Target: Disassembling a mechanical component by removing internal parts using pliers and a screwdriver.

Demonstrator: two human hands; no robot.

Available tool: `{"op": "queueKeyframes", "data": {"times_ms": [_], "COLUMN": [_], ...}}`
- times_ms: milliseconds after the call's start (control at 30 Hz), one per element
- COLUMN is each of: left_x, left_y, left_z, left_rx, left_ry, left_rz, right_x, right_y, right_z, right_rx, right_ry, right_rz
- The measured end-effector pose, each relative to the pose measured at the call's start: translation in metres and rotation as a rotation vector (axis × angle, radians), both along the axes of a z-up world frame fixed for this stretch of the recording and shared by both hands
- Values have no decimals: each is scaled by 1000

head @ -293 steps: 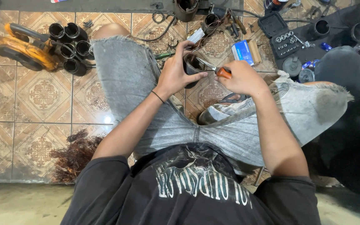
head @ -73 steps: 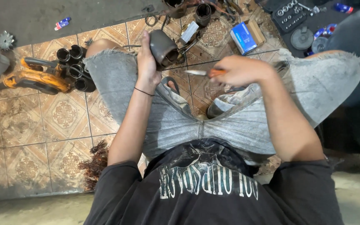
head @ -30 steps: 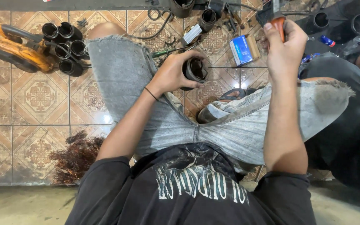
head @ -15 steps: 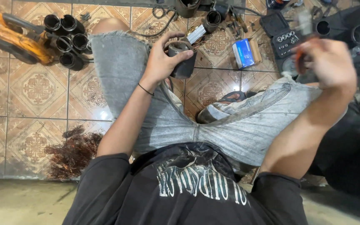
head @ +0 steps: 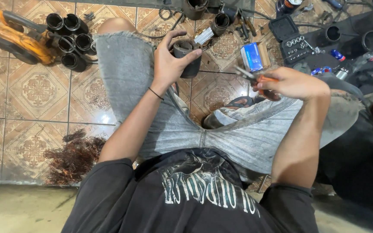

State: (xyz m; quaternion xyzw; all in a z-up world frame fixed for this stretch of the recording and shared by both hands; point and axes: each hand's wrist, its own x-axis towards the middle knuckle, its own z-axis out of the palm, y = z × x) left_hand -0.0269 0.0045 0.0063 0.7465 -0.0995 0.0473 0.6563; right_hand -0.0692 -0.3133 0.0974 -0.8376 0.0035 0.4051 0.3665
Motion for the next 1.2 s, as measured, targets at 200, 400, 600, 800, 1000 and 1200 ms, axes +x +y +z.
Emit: {"op": "queueKeyframes", "data": {"times_ms": [200,400,600,800,1000,1200], "left_x": [7,7,12,10,6,6], "left_y": [2,-3,-7,-7,-8,-6], "left_z": [-6,-11,-27,-27,-13,-15], "left_rx": [29,176,440,466,401,324], "left_ry": [50,-40,-20,-15,-43,-102], "left_rz": [133,139,132,121,70,-14], "right_x": [0,-4,1,2,3,15], "right_y": [-89,-106,-265,-176,-37,31], "right_z": [-25,-24,-135,-85,-23,-49], "right_rx": [211,603,823,721,322,-203], "right_ry": [-457,-647,-1020,-1120,-547,-470], "right_rz": [-848,-1299,-1509,-1247,-541,74]}}
